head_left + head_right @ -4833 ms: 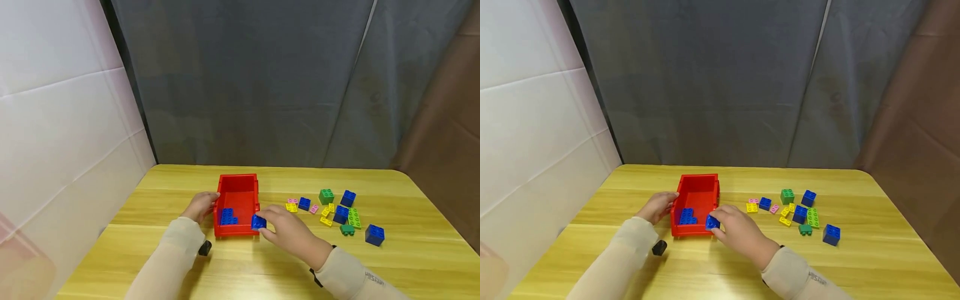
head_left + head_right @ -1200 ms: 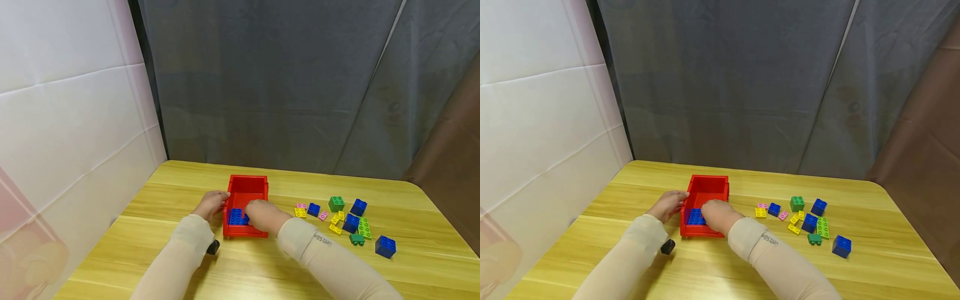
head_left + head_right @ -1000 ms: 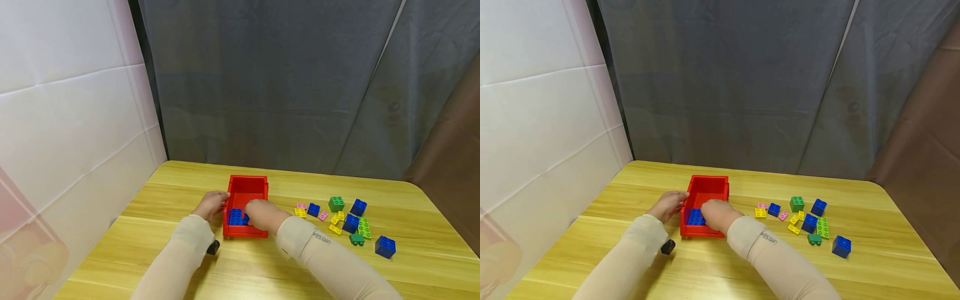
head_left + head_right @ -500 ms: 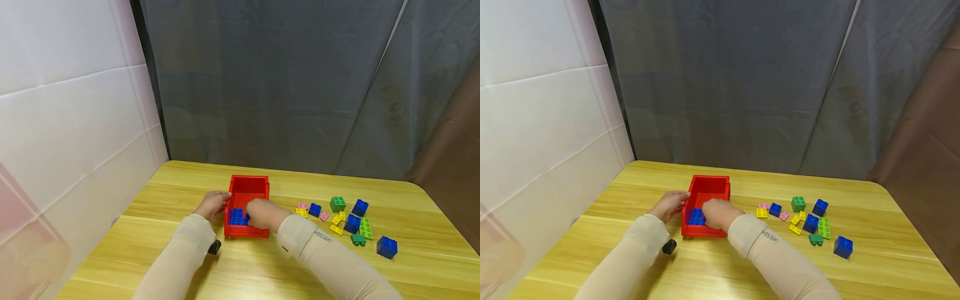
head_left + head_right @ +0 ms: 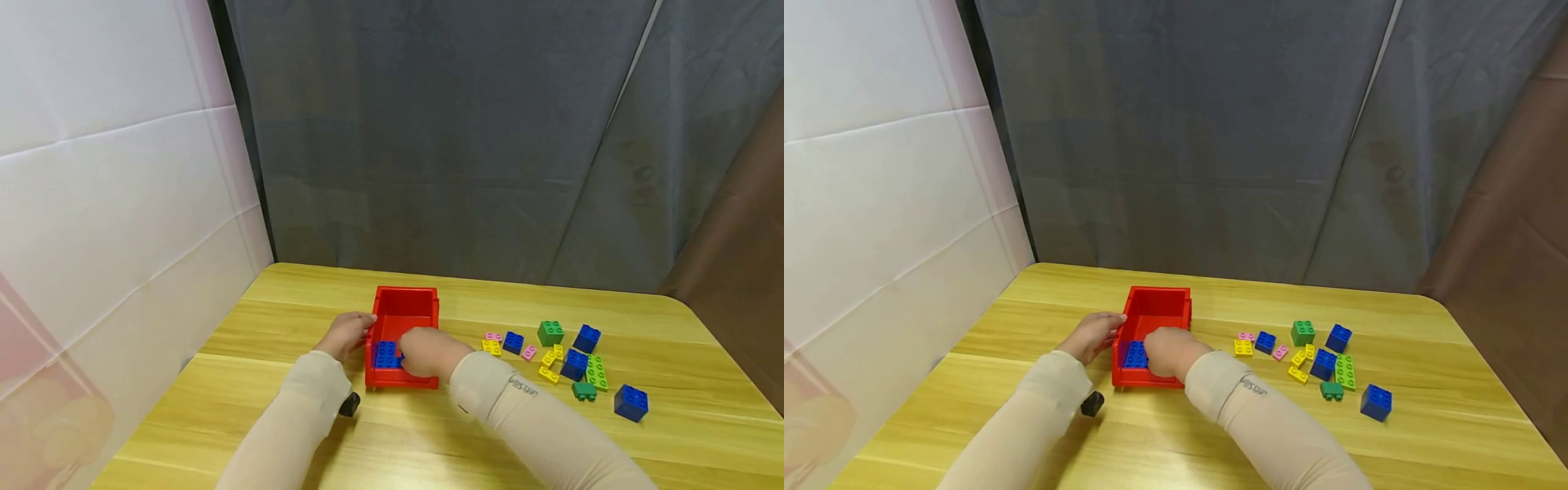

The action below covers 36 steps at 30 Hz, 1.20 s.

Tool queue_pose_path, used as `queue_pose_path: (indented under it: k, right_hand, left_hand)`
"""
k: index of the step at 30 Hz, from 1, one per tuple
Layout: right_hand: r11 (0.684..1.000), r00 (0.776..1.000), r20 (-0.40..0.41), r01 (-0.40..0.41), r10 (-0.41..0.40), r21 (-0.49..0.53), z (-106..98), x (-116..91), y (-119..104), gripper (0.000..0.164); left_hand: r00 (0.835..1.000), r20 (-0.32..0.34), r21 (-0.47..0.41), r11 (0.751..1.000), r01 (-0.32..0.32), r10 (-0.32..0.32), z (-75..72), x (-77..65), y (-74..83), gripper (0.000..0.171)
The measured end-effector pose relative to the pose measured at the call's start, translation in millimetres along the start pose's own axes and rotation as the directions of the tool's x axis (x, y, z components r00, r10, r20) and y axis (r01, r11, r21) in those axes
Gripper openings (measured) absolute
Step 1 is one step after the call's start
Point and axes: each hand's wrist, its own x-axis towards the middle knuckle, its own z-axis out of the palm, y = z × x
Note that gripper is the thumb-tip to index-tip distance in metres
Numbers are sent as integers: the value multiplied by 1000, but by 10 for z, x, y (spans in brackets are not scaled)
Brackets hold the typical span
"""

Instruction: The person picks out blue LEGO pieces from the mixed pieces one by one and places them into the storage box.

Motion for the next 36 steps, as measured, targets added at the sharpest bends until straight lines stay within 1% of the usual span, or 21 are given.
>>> queue_pose_path:
  k: [8, 14, 19, 25, 36]
  right_hand:
    - [999, 1000, -1, -2, 2, -36, 26, -11, -23, 12]
    - [997, 1000, -10, -9, 8, -75, 62, -6, -24, 11]
    - [994, 1000, -22, -2, -1, -112, 87, 6, -28, 9]
    - [992, 1000, -12, -11, 9, -127, 90, 17, -40, 11]
    - [984, 1000, -18, -8, 5, -176, 105, 16, -65, 11]
  left_hand:
    - [1000, -7, 13, 1000, -18, 18, 5, 24, -30, 38]
    - [999, -13, -6, 999, -40, 39, 19, 21, -43, 37]
    - [999, -13, 1, 999, -42, 42, 18, 19, -38, 38]
    - [999, -9, -3, 999, -45, 45, 17, 19, -35, 38]
    - [999, -5, 7, 999, -42, 42, 10, 19, -28, 38]
